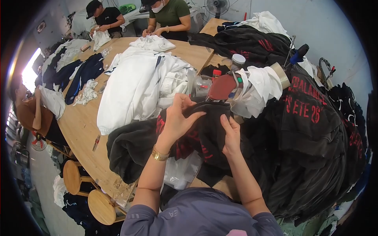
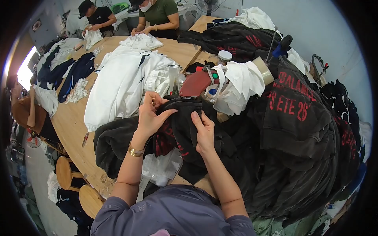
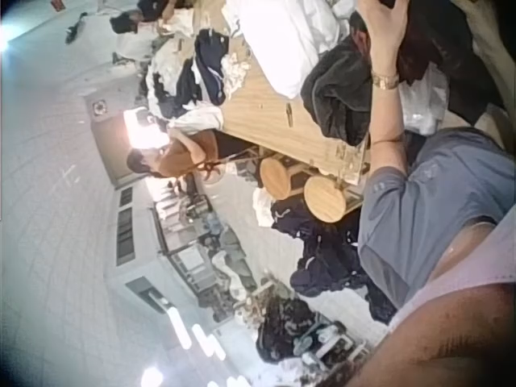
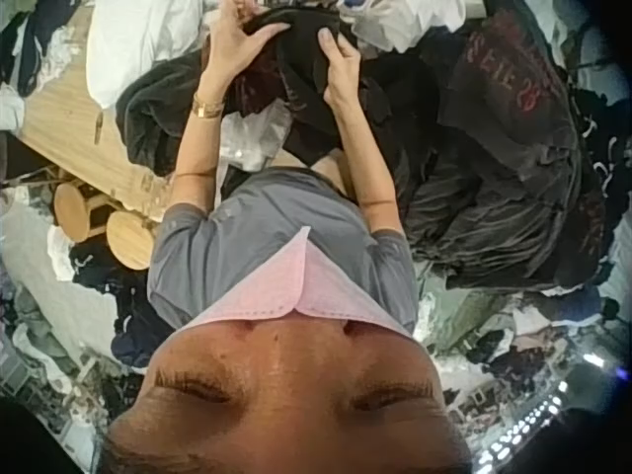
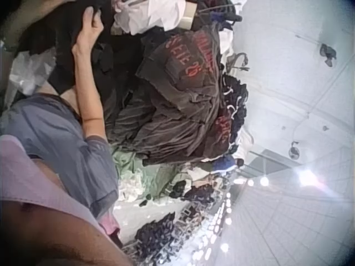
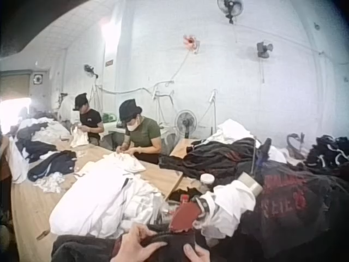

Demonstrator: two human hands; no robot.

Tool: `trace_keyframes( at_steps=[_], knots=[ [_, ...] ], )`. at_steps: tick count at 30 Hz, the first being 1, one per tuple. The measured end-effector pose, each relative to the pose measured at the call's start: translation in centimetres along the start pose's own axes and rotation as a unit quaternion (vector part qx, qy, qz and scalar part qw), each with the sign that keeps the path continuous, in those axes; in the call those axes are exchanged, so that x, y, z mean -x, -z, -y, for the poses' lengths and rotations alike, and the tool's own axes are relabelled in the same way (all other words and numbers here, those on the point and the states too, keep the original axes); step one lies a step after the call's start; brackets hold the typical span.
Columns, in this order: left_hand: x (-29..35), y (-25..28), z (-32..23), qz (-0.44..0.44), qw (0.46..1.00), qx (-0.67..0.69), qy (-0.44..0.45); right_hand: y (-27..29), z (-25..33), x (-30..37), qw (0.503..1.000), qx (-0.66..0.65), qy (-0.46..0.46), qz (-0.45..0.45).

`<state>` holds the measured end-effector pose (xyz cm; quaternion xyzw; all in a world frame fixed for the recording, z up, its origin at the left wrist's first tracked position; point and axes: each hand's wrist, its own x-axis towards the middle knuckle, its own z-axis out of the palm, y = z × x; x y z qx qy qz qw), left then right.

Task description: Inspecting black hoodies and trimming loose threads at a textile manufacturing workstation.

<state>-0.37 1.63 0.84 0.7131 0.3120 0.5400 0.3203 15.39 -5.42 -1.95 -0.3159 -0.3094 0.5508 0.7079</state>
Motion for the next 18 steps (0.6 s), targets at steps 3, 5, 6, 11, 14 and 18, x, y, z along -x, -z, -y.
trace_keyframes(
  at_steps=[3,5,6,11,14,18],
  knots=[
    [0.0,-0.8,0.0,0.000,1.000,0.019,0.001,0.5,0.1,0.2,0.999,-0.035,-0.003,-0.016],
    [0.1,-1.1,-0.8,0.004,1.000,-0.005,-0.001,0.8,0.4,0.3,0.997,-0.072,-0.019,-0.024],
    [0.2,-1.1,-1.2,0.006,0.999,-0.032,-0.001,0.8,0.4,0.3,0.997,-0.072,-0.019,-0.024],
    [0.6,-1.5,-0.8,0.003,1.000,0.002,0.002,1.1,0.6,0.1,0.990,-0.128,-0.049,-0.021],
    [0.5,-1.7,-1.0,-0.001,1.000,-0.008,0.005,0.8,1.1,0.1,0.985,-0.155,-0.057,-0.041],
    [0.7,-2.2,-0.8,-0.011,0.994,-0.100,-0.031,1.6,1.1,0.2,0.978,-0.195,-0.066,-0.020]
  ],
)
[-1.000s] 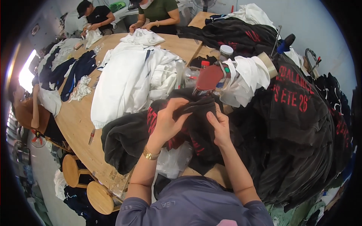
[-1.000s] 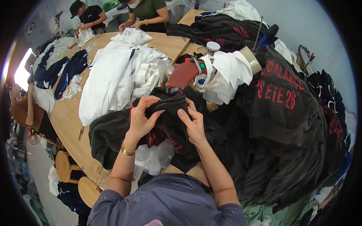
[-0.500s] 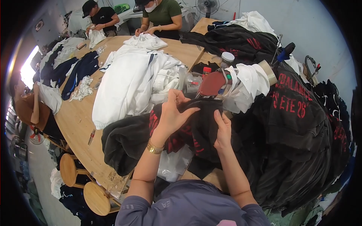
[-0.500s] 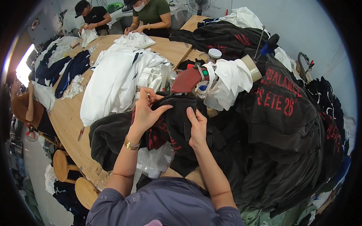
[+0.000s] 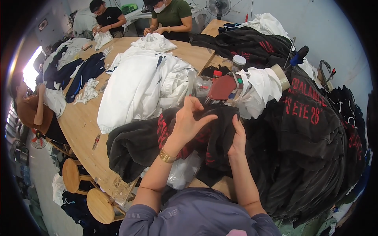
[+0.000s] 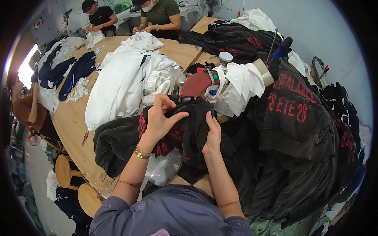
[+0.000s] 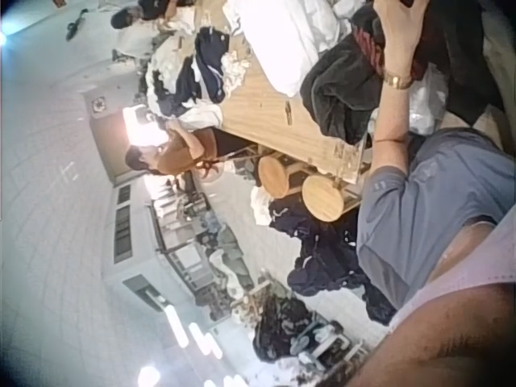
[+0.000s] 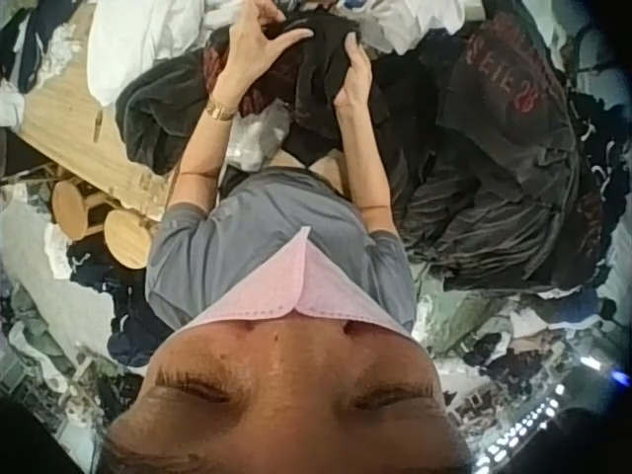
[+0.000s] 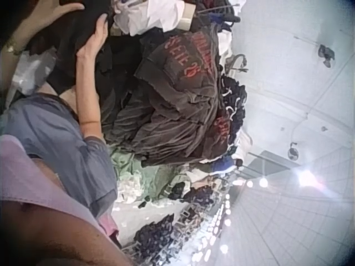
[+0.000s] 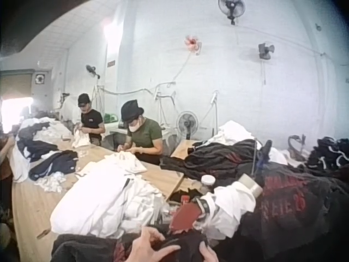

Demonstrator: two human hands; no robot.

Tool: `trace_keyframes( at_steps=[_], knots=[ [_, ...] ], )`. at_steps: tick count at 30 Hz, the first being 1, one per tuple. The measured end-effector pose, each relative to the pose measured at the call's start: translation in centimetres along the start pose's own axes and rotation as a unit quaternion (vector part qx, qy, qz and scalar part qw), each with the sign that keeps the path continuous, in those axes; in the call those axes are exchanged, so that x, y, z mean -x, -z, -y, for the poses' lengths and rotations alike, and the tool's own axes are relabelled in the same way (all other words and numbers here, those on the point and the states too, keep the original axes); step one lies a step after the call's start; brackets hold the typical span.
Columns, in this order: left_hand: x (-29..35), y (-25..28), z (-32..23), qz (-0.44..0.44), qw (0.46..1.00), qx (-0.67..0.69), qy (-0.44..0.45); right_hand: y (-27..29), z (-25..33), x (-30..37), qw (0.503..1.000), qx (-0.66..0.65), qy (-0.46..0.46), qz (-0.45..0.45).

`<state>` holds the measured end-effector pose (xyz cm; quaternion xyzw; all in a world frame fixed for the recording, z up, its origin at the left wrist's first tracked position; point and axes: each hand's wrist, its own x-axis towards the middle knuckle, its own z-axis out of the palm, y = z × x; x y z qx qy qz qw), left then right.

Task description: Inspecting black hoodies and trimming loose threads at a textile manufacturing workstation.

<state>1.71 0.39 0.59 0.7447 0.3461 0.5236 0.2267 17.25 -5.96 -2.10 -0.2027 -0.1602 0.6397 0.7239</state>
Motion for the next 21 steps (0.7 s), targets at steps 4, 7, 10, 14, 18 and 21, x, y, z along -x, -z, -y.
trace_keyframes(
  at_steps=[4,7,10,14,18,21],
  knots=[
    [0.6,0.8,-0.2,0.022,0.985,-0.100,-0.135,1.0,0.5,0.1,0.999,-0.015,0.027,-0.018],
    [2.1,0.4,0.4,0.057,0.997,-0.027,-0.033,1.0,0.4,0.1,1.000,0.000,0.022,-0.013],
    [2.5,1.5,0.8,0.099,0.993,0.016,0.054,0.9,0.2,0.1,0.999,0.030,-0.008,-0.018],
    [2.1,2.4,1.2,0.111,0.969,0.143,0.168,0.2,-0.3,-0.5,0.997,0.022,-0.070,-0.039],
    [0.5,3.1,-0.3,0.113,0.927,0.272,0.233,-1.4,0.4,-0.5,0.990,-0.056,-0.127,-0.033],
    [-0.5,3.3,-1.3,0.141,0.905,0.300,0.266,-1.2,1.0,-0.3,0.981,-0.105,-0.157,-0.042]
  ],
)
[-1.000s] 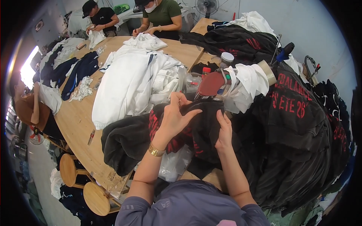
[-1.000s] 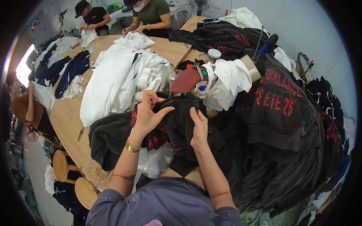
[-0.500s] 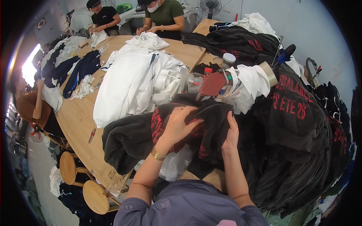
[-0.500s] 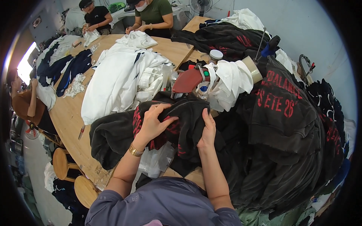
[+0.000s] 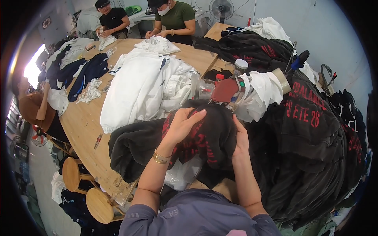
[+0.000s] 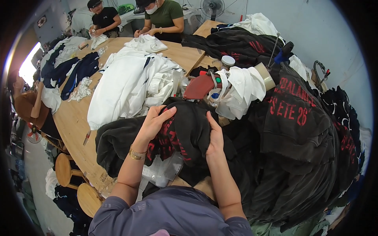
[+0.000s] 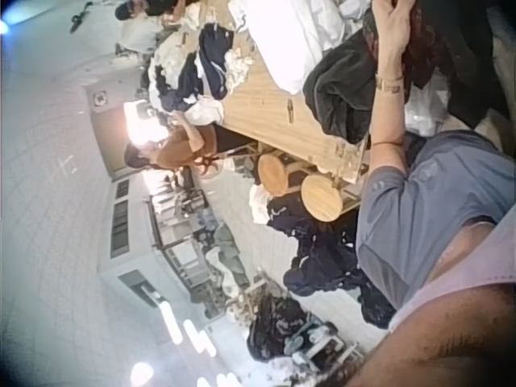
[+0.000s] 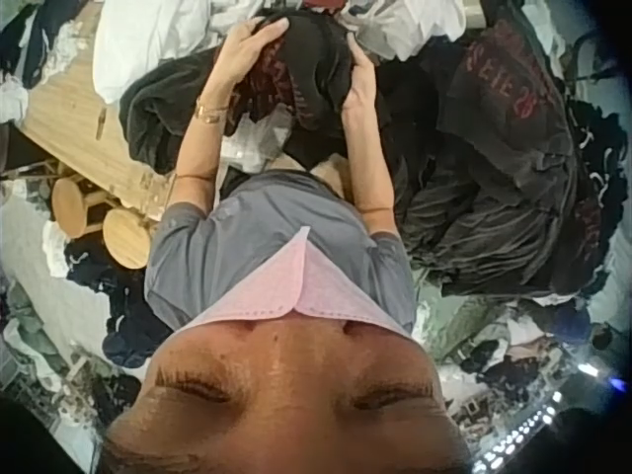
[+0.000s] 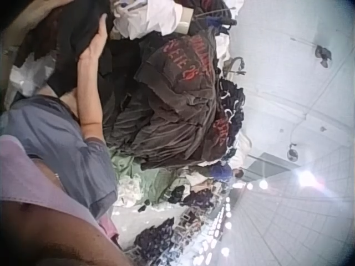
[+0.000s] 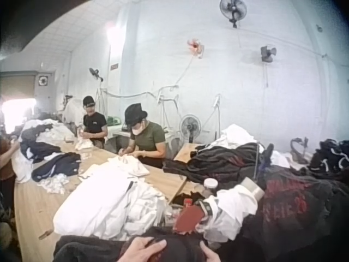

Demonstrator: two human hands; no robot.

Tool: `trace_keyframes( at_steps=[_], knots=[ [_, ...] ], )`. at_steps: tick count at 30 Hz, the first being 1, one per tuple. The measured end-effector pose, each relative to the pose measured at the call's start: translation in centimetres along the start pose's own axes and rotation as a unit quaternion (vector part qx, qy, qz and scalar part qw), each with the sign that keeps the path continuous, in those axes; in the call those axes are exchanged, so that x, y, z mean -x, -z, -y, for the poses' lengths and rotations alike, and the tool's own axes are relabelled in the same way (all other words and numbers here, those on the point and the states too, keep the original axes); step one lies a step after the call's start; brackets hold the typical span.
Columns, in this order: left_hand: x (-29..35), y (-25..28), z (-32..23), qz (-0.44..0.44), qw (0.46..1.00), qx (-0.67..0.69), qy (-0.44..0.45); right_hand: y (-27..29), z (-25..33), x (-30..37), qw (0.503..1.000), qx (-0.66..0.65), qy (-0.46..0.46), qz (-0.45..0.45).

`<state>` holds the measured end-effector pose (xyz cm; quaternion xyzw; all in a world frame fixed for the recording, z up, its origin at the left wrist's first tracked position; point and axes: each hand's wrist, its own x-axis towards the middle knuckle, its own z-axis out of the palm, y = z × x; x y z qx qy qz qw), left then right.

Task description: Inspecting black hoodies and trimming loose threads at a textile manufacturing workstation.

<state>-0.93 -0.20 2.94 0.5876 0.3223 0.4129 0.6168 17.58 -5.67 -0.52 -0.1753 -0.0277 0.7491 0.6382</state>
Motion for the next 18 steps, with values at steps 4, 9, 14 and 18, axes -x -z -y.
trace_keyframes(
  at_steps=[4,9,14,18],
  knots=[
    [-1.1,-0.6,0.4,0.013,0.999,0.002,0.042,1.0,1.0,0.4,0.998,-0.047,-0.024,0.046],
    [-1.6,-1.1,0.7,0.055,0.995,-0.071,0.044,1.6,1.5,1.1,0.999,-0.033,0.007,0.016],
    [0.1,-1.0,0.9,0.108,0.961,-0.239,-0.088,3.3,1.7,1.9,0.936,0.247,0.251,0.003],
    [1.3,-1.9,1.0,0.087,0.970,-0.182,-0.136,3.0,0.9,2.4,0.929,0.278,0.242,-0.003]
  ],
)
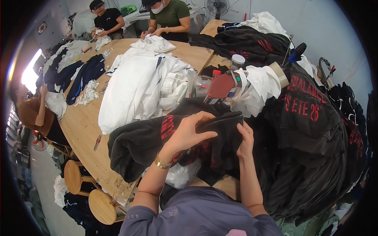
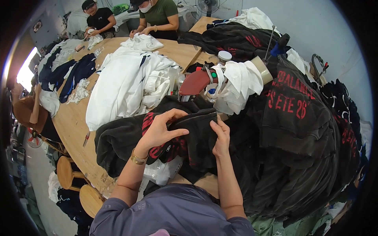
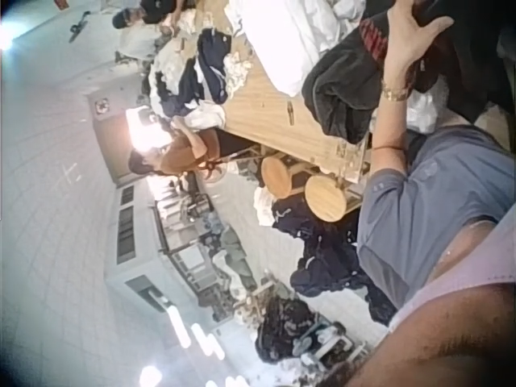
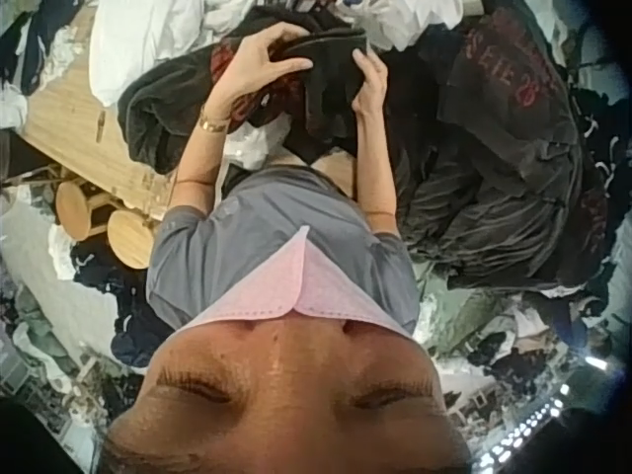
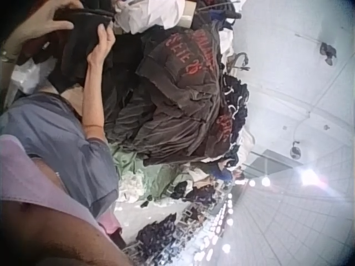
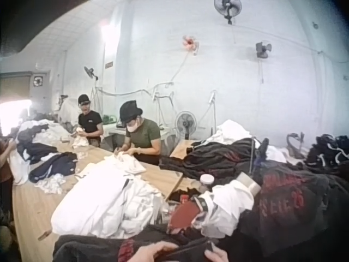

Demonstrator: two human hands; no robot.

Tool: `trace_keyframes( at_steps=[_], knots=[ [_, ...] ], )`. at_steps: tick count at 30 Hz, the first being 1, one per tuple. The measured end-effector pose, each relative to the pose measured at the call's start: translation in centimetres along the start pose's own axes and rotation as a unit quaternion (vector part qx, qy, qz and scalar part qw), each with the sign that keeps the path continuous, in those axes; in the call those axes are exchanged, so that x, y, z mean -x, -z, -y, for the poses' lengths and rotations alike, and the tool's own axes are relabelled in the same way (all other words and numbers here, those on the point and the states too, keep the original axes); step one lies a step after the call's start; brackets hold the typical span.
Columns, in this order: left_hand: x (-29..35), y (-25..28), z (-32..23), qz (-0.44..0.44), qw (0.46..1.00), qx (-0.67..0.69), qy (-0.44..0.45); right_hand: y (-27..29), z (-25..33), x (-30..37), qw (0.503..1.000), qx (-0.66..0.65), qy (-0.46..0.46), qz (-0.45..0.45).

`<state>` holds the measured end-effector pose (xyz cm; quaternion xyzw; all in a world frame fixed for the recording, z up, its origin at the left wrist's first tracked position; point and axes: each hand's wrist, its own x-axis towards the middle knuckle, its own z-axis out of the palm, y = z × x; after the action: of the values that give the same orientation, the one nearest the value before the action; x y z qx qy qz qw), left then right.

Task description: Inspecting black hoodies and trimming loose threads at a textile manufacturing workstation.

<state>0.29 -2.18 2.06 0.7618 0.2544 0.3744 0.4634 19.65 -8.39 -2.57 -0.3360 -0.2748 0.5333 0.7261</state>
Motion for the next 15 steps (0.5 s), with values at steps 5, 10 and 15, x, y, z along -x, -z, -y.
trace_keyframes(
  at_steps=[5,10,15],
  knots=[
    [0.1,-0.5,0.4,-0.071,0.997,0.040,0.013,-0.4,-0.8,-0.4,0.996,0.032,0.010,0.083],
    [-0.5,1.2,-0.9,-0.072,0.982,-0.172,-0.023,-1.0,-0.7,-1.0,0.982,0.123,0.072,0.125],
    [-1.2,2.1,-0.9,-0.088,0.952,-0.257,-0.138,-2.5,-0.2,-1.1,0.957,0.221,0.125,0.142]
  ],
)
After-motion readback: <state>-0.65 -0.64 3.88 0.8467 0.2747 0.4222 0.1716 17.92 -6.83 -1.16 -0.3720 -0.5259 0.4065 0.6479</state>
